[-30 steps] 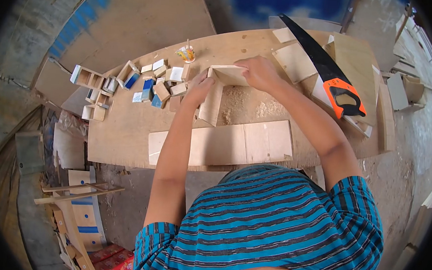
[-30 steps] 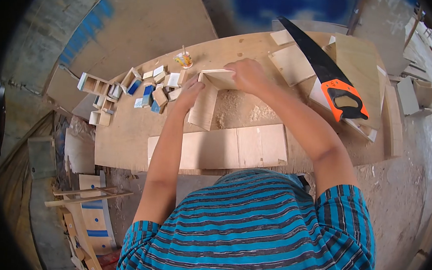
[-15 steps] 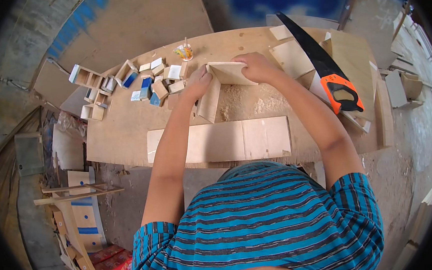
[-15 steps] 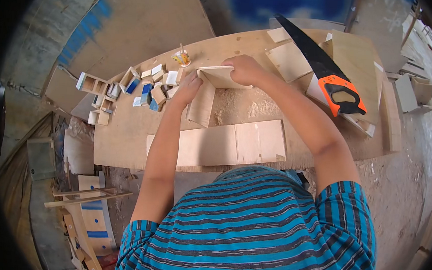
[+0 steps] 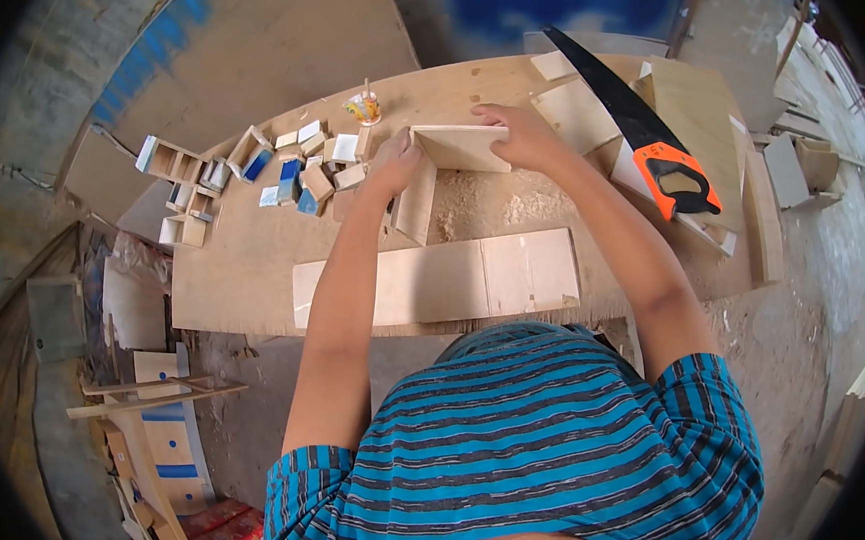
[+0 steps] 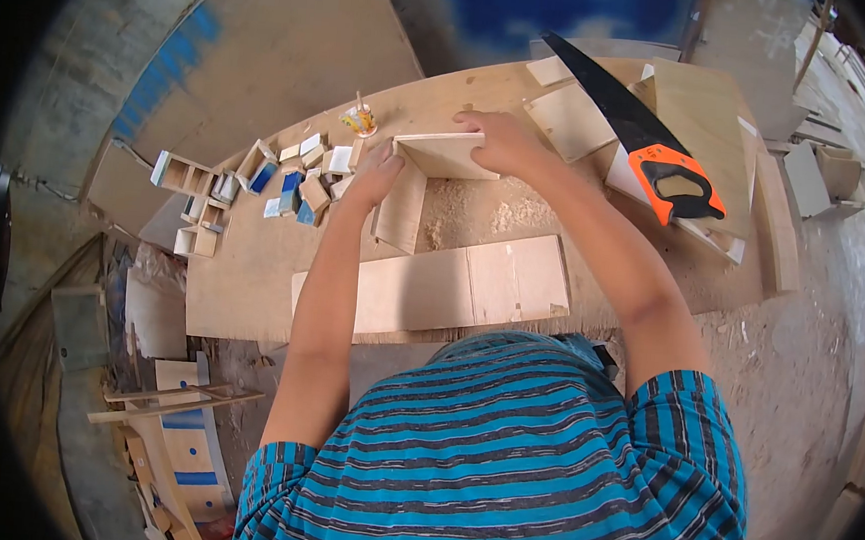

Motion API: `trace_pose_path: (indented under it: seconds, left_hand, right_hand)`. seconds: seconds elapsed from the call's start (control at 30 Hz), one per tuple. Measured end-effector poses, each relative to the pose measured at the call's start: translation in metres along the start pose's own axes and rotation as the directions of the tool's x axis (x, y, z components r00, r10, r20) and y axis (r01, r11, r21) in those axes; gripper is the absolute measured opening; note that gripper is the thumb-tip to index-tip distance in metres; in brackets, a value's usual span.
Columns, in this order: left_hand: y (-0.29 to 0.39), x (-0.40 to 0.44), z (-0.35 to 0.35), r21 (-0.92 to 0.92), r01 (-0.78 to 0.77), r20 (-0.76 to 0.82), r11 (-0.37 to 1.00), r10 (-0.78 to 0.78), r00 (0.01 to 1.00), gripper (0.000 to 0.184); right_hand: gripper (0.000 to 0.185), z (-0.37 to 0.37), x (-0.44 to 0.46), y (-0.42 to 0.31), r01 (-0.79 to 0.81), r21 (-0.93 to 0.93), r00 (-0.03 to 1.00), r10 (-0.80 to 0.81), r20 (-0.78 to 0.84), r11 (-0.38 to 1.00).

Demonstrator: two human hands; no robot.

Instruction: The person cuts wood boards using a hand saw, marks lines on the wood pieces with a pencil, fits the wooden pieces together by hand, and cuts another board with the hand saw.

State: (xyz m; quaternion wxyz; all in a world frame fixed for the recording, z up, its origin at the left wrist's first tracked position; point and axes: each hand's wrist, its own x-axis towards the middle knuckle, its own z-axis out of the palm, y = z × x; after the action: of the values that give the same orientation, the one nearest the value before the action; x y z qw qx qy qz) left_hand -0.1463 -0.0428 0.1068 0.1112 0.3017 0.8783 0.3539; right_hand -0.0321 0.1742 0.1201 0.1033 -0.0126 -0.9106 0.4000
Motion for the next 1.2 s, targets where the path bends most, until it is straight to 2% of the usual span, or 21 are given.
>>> trace_pose_path:
  seconds: [0.03, 0.13, 0.23, 0.33, 0.43, 0.53, 0.63, 0.73, 0.83, 0.93, 1.03, 1.13, 1.2]
  left_hand:
    - [0.001, -0.001, -0.001, 0.005, 0.007, -0.002, 1.0, -0.007, 1.0, 0.058]
    - [0.004, -0.002, -0.001, -0.016, 0.08, 0.007, 0.997, -0.08, 0.997, 0.063]
    - [-0.01, 0.002, 0.006, -0.135, -0.014, -0.047, 0.991, 0.007, 0.999, 0.054]
    - [-0.018, 0.009, 0.004, -0.162, 0.049, 0.069, 0.986, -0.039, 0.997, 0.065]
    - [-0.022, 0.007, 0.011, -0.11, -0.027, -0.079, 0.994, 0.019, 0.997, 0.055]
    - [-0.034, 0.009, 0.016, -0.123, -0.005, -0.223, 0.992, -0.023, 0.975, 0.051]
    - [-0.039, 0.007, 0.006, -0.267, 0.126, -0.107, 0.956, -0.159, 0.981, 0.046]
    - [-0.042, 0.006, 0.01, -0.384, 0.11, -0.178, 0.917, -0.191, 0.965, 0.038]
    - [-0.039, 0.011, 0.007, -0.21, 0.156, -0.232, 0.965, -0.204, 0.951, 0.036]
    - [-0.033, 0.015, 0.008, -0.101, 0.113, -0.301, 0.988, -0.139, 0.944, 0.035]
    - [-0.03, 0.015, 0.012, -0.088, 0.123, -0.327, 0.989, -0.145, 0.934, 0.037]
    - [-0.04, 0.016, 0.017, -0.085, 0.053, -0.398, 0.995, -0.083, 0.914, 0.037]
    - [-0.043, 0.017, 0.013, -0.114, 0.126, -0.329, 0.986, -0.157, 0.931, 0.037]
  right_hand:
    - [0.053, 0.001, -0.004, 0.007, 0.001, 0.044, 0.999, 0.0, -0.032, 0.999]
    - [0.055, 0.008, -0.013, 0.036, 0.061, -0.089, 0.997, -0.064, -0.035, 0.994]
    - [0.051, 0.022, -0.019, 0.051, -0.016, 0.034, 0.998, 0.018, -0.062, 0.999]
    - [0.051, 0.029, -0.03, 0.052, -0.094, 0.079, 0.983, 0.105, -0.151, 0.992]
    - [0.046, 0.035, -0.042, 0.064, -0.128, 0.103, 0.957, 0.15, -0.248, 0.986]
    - [0.046, 0.033, -0.056, 0.078, -0.138, 0.097, 0.956, 0.159, -0.247, 0.986]
    - [0.037, 0.022, -0.067, 0.079, -0.209, 0.044, 0.949, 0.213, -0.232, 0.977]
    - [0.041, 0.014, -0.073, 0.088, -0.202, -0.272, 0.923, 0.09, -0.374, 0.941]
    - [0.05, 0.001, -0.071, 0.095, -0.328, -0.487, 0.896, 0.103, -0.432, 0.809]
    - [0.062, -0.007, -0.06, 0.115, -0.353, -0.567, 0.892, 0.086, -0.443, 0.744]
    - [0.07, -0.017, -0.051, 0.119, -0.418, -0.515, 0.878, 0.188, -0.44, 0.748]
    - [0.073, -0.027, -0.041, 0.105, -0.485, -0.51, 0.872, 0.348, -0.346, 0.71]
    - [0.077, -0.023, -0.029, 0.125, -0.47, -0.478, 0.874, 0.319, -0.366, 0.742]
